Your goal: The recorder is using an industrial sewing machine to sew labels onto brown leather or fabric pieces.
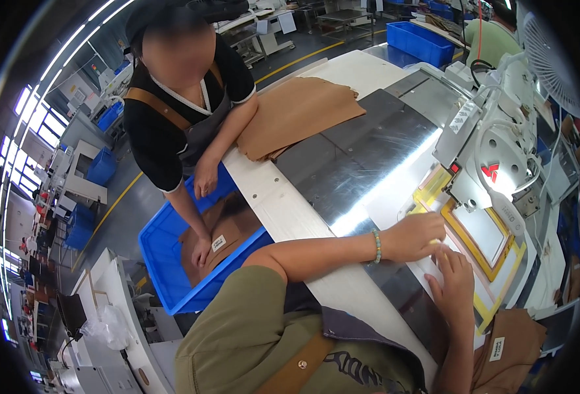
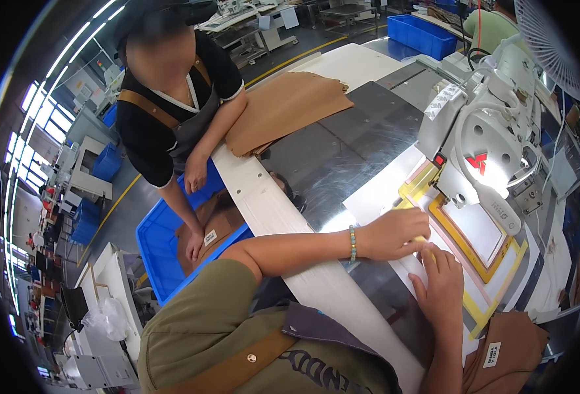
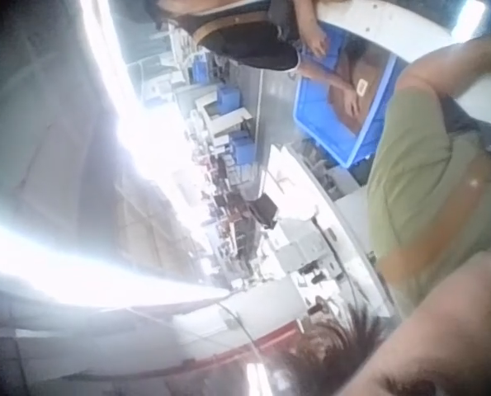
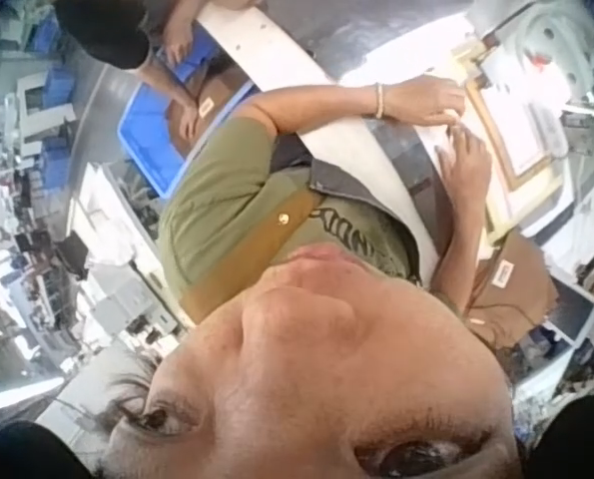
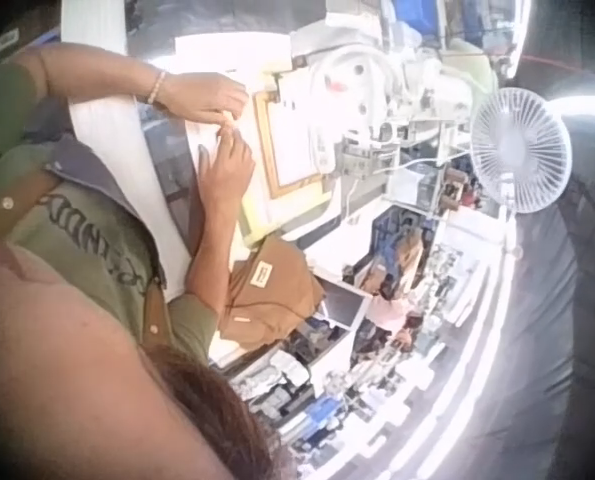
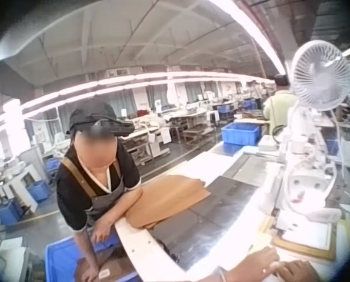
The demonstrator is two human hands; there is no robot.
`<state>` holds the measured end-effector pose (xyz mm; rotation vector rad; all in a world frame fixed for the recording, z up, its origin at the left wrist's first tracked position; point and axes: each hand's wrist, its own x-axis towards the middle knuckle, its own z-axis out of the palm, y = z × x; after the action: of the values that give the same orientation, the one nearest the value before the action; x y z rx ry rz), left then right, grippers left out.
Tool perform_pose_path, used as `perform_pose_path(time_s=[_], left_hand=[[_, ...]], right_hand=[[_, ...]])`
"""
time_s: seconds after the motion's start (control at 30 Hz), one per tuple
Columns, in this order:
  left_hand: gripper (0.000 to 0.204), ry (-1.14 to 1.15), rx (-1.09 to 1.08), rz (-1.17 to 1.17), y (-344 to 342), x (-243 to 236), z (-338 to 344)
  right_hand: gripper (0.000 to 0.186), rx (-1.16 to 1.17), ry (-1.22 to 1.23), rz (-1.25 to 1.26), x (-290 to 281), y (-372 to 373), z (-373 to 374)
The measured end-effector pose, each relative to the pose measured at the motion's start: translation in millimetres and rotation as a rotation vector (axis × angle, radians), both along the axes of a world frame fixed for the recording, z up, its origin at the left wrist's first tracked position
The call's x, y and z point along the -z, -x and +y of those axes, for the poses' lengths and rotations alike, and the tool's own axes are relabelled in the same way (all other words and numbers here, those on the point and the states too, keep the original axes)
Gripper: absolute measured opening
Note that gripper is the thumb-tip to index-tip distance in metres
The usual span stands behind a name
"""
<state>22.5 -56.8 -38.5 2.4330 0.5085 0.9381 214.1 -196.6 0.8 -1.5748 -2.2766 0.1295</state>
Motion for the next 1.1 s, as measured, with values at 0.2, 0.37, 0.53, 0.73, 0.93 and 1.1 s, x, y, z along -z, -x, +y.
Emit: perform_pose_path(time_s=[0.2, 0.37, 0.53, 0.73, 0.93, 1.1], left_hand=[[0.057, -0.089, 0.429, 0.055, 4, 1, -1], [0.061, -0.057, 0.386, 0.094, 4, 3, 0], [0.06, -0.035, 0.365, 0.091, 4, 11, 3], [0.062, -0.024, 0.352, 0.111, 5, 11, 2], [0.06, -0.016, 0.356, 0.108, 6, 9, 2], [0.054, 0.024, 0.369, 0.094, 7, 11, 4]], right_hand=[[0.053, 0.01, 0.025, 0.0, -1, -2, 2], [0.051, -0.003, 0.011, 0.021, -3, -1, 5], [0.049, 0.032, 0.032, 0.059, -6, 1, 5], [0.049, 0.036, 0.046, 0.102, -2, -2, 4], [0.049, 0.042, 0.054, 0.099, -2, -4, 4], [0.048, 0.022, 0.049, 0.077, -1, -8, 4]])
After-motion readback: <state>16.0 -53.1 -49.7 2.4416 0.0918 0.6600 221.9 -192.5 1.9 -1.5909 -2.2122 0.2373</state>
